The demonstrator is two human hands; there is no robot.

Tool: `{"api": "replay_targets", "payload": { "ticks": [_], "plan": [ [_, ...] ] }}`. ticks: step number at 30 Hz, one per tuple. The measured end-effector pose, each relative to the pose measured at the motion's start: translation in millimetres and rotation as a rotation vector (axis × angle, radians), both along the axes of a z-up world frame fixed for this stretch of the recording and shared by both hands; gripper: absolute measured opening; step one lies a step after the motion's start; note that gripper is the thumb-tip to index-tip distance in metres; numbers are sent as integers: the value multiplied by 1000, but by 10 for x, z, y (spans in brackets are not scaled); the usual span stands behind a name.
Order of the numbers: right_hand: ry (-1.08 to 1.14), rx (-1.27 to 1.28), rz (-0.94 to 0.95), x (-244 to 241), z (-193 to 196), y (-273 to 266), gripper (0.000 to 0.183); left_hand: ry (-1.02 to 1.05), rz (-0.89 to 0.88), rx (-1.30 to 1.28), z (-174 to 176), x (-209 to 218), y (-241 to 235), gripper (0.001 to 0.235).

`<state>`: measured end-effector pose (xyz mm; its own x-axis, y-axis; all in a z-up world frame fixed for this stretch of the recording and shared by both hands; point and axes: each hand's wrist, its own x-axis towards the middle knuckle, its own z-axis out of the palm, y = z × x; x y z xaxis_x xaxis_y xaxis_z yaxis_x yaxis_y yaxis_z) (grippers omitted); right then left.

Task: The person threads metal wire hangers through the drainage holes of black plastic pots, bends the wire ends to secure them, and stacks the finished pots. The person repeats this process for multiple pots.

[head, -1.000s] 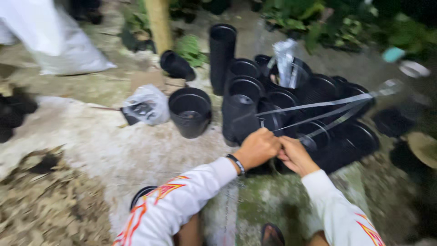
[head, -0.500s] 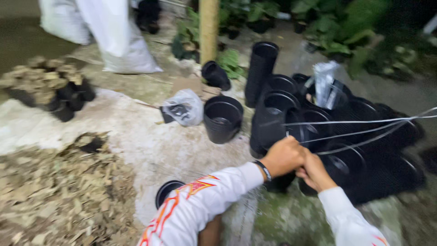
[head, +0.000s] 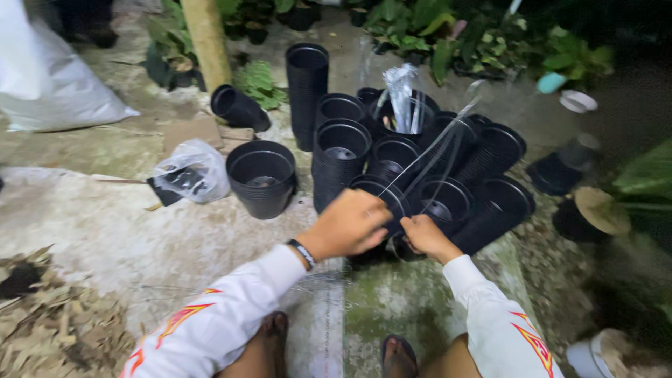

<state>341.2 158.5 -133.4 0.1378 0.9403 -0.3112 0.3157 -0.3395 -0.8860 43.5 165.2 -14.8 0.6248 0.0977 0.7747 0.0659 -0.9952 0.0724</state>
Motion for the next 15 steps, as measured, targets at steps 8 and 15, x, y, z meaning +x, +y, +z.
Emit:
{"api": "replay_targets", "payload": {
  "ticks": [8, 15],
  "plan": [
    [-633, 322, 174, 125, 18, -225, 39, 246, 45, -72, -86, -186, 60, 50],
    [-493, 346, 112, 123, 91, -263, 31, 359, 66, -205, -339, -41, 107, 33]
  ]
}}
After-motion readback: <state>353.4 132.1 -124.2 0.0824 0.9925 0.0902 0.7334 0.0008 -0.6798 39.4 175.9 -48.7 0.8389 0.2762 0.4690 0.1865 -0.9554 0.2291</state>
